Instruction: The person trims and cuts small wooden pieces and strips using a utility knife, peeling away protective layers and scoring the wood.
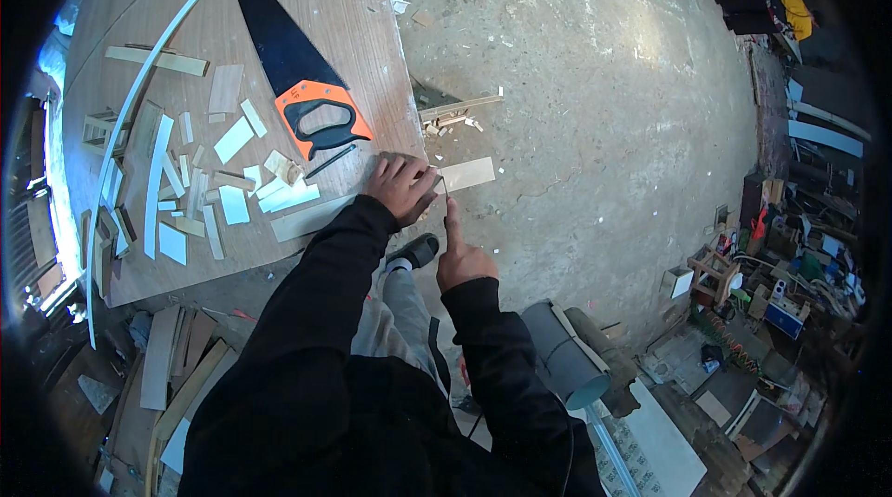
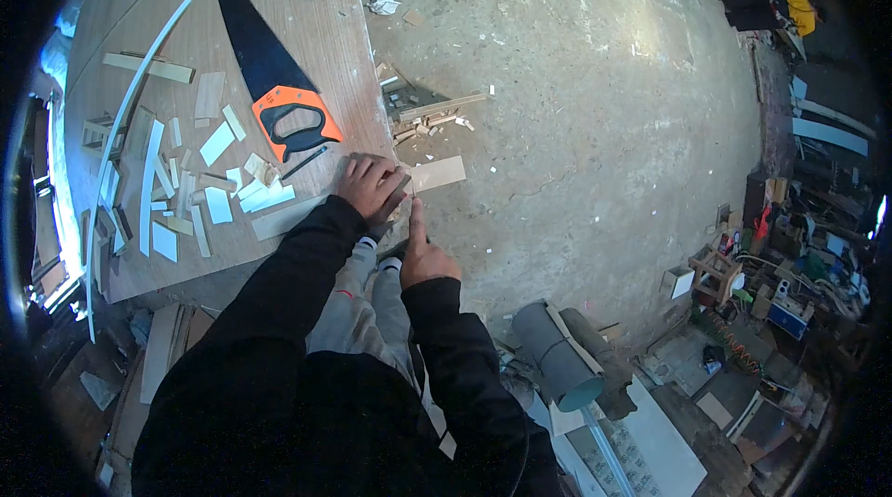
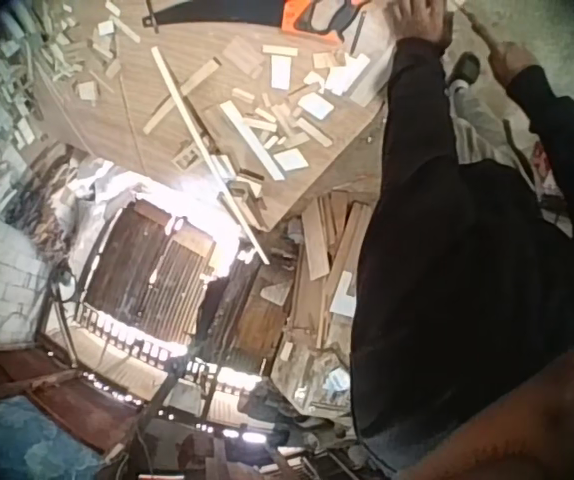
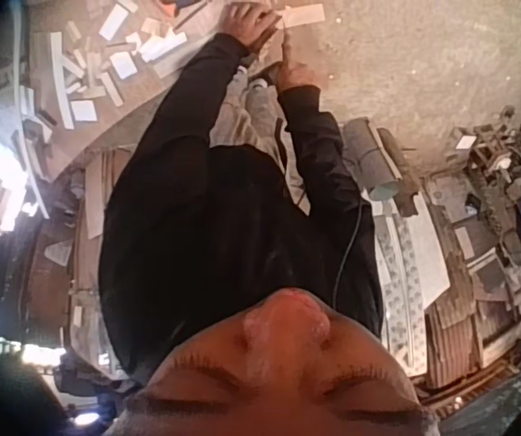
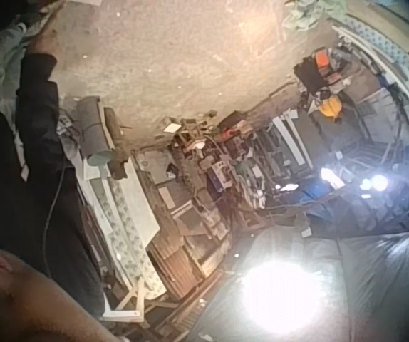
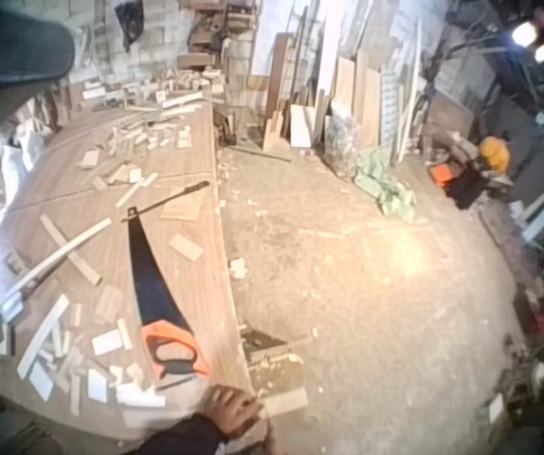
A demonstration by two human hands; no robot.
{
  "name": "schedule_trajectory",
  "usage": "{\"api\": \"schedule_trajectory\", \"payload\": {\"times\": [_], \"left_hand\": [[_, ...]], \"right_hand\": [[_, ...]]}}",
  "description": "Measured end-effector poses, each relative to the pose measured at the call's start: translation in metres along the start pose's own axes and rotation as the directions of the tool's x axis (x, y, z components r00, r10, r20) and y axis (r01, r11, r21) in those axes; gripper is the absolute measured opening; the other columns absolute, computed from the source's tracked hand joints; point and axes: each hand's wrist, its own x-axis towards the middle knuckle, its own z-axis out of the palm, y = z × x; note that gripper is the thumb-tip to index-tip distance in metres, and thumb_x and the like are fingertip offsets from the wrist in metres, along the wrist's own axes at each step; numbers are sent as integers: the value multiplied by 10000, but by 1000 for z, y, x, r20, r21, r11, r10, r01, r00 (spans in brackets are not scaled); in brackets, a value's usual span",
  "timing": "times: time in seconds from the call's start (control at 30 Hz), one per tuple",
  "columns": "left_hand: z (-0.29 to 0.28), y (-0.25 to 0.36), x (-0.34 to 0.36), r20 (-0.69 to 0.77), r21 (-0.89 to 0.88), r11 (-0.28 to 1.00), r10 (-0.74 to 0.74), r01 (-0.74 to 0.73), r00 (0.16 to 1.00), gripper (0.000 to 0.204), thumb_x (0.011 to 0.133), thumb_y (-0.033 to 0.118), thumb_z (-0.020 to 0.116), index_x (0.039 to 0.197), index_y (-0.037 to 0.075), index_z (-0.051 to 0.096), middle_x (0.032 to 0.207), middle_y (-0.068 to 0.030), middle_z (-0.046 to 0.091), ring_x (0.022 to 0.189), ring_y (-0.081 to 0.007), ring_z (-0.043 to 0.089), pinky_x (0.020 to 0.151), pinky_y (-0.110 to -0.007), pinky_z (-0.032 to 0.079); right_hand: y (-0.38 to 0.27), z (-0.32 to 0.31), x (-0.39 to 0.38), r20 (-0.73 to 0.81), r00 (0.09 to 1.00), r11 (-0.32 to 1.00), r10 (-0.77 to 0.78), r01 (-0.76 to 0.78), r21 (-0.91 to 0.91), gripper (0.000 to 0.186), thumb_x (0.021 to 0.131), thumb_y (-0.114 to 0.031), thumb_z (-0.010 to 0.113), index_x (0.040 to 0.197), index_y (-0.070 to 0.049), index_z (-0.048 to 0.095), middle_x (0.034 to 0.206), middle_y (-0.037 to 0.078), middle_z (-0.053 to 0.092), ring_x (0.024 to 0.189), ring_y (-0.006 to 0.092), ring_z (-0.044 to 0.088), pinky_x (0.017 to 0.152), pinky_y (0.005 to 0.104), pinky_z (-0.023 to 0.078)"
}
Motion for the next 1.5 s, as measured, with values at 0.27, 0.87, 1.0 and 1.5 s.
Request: {"api": "schedule_trajectory", "payload": {"times": [0.27,0.87,1.0,1.5], "left_hand": [[-6,3,2,-5,-35,999,11,-11,1000,364,850,378,632,1109,125,673,1039,-26,579,965,-247,517,826,-421,389],[-19,9,8,64,-61,998,33,-29,997,418,791,337,698,1104,68,639,1086,-84,553,999,-289,512,858,-452,398],[-20,7,6,76,-62,998,19,-14,997,393,812,337,681,1107,79,650,1070,-75,558,1005,-282,514,865,-445,393],[-13,6,3,72,-47,999,-15,19,997,389,864,391,622,1145,124,657,1048,-64,564,1014,-273,519,882,-432,392]], "right_hand": [[7,0,-12,12,1000,1000,0,0,-2,904,813,-98,541,1564,-300,80,660,211,656,571,391,650,513,506,498],[60,11,-28,-310,947,864,-87,227,450,817,845,-83,521,1550,-313,179,793,238,680,706,434,666,599,497,525],[33,4,-10,-133,987,929,-95,136,345,797,842,-29,528,1545,-244,219,877,232,688,673,436,650,565,503,503],[19,-5,1,-101,990,972,-96,115,204,830,826,-62,529,1549,-283,186,725,231,666,628,429,650,543,521,498]]}}
